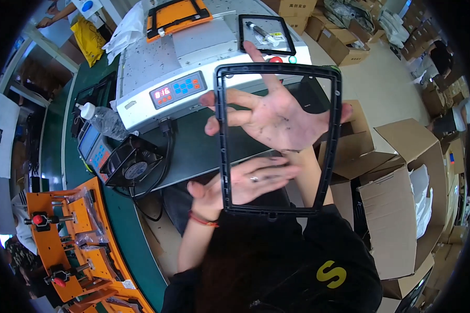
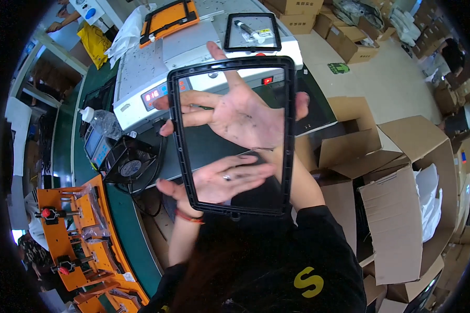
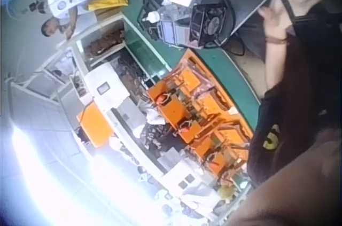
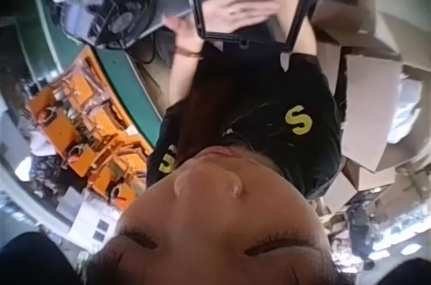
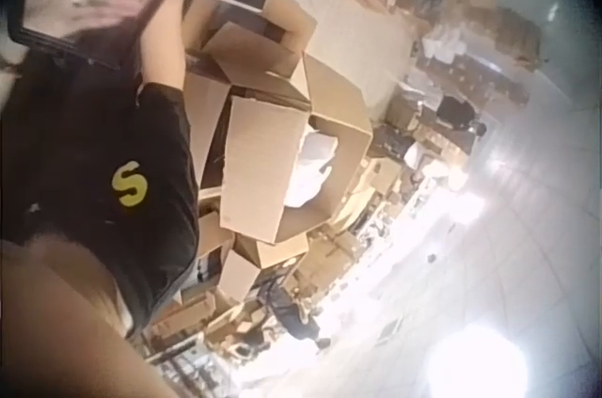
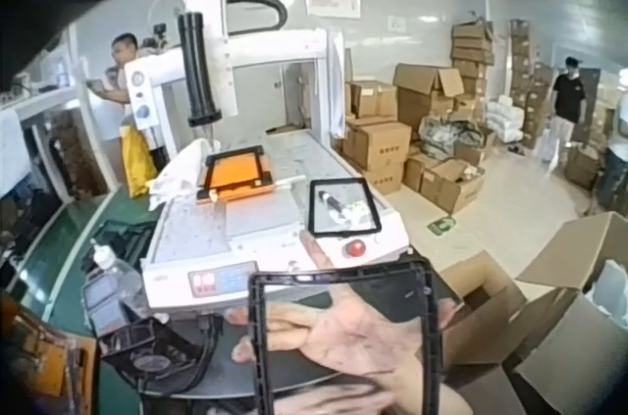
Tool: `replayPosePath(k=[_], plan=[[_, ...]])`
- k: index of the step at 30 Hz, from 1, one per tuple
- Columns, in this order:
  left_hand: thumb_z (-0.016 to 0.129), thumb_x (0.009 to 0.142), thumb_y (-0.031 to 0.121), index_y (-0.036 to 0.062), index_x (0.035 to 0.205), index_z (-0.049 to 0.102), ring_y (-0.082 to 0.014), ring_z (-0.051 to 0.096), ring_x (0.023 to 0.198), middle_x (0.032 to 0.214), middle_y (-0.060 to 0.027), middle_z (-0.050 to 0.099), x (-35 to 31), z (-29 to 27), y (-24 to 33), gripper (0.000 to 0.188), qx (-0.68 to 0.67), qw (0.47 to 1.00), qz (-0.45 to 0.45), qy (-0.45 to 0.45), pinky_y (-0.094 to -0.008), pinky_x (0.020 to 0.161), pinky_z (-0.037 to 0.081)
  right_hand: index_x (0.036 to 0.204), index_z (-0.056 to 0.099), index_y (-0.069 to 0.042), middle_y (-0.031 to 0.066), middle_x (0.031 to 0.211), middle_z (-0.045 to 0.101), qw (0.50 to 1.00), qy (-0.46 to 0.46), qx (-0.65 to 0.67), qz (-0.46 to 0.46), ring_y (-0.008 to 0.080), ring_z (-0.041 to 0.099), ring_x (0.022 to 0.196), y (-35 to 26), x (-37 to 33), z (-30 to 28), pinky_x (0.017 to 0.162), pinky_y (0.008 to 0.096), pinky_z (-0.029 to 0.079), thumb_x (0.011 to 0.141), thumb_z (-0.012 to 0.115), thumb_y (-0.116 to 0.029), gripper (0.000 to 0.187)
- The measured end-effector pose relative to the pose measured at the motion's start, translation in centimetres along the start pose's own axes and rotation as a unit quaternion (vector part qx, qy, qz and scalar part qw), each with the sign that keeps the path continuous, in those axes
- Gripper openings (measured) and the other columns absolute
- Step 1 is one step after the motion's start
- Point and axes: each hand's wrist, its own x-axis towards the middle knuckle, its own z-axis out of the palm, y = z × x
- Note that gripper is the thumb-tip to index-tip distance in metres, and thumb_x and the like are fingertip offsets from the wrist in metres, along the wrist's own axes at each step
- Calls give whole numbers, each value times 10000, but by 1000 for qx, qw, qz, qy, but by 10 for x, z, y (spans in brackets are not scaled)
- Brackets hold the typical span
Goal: Assemble tablet frames and test components using a manual press machine.
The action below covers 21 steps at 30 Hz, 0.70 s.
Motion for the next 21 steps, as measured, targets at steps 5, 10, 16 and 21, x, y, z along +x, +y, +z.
replayPosePath(k=[5, 10, 16, 21], plan=[[646, 377, 822, -122, 1367, -5, -424, 139, 1345, 1413, -319, 156, 37, -6, -27, 1515, -158, 970, 54, -177, -453, 1095, 191, 1420, -156, -270, 406, 1345, 205, 995, -78, 38, 44, 561, 364, 1166, 20, 4, -14, 965, 647, 232, 546, 378, -917, 1211], [730, 302, 756, -61, 1395, 4, -435, 288, 1273, 1362, -268, 259, 36, -9, -39, 1546, -214, 951, 88, -203, -485, 1053, 264, 1442, 41, -197, 342, 1296, 358, 990, 103, -73, 61, 470, 445, 1145, 7, -35, 2, 981, 538, 308, 706, 443, -771, 1016], [382, 934, 258, -40, 1389, 171, -451, 400, 1177, 1278, -259, 385, -41, -20, -8, 583, -98, 984, 125, 84, -510, 1013, 325, 1226, 533, -142, 254, 1169, 520, 348, 326, -874, 90, 375, 525, 1044, -53, -123, -6, 955, 443, 361, 765, 675, -388, 542], [278, 966, 187, -10, 1388, 205, -464, 413, 1166, 1256, -263, 418, -63, -16, -7, 471, -88, 975, 146, 144, -531, 1019, 332, 1216, 531, -145, 234, 1272, 439, 166, 348, -902, 196, 369, 416, 1159, -49, -147, -17, 942, 444, 366, 708, 710, -411, 601]])
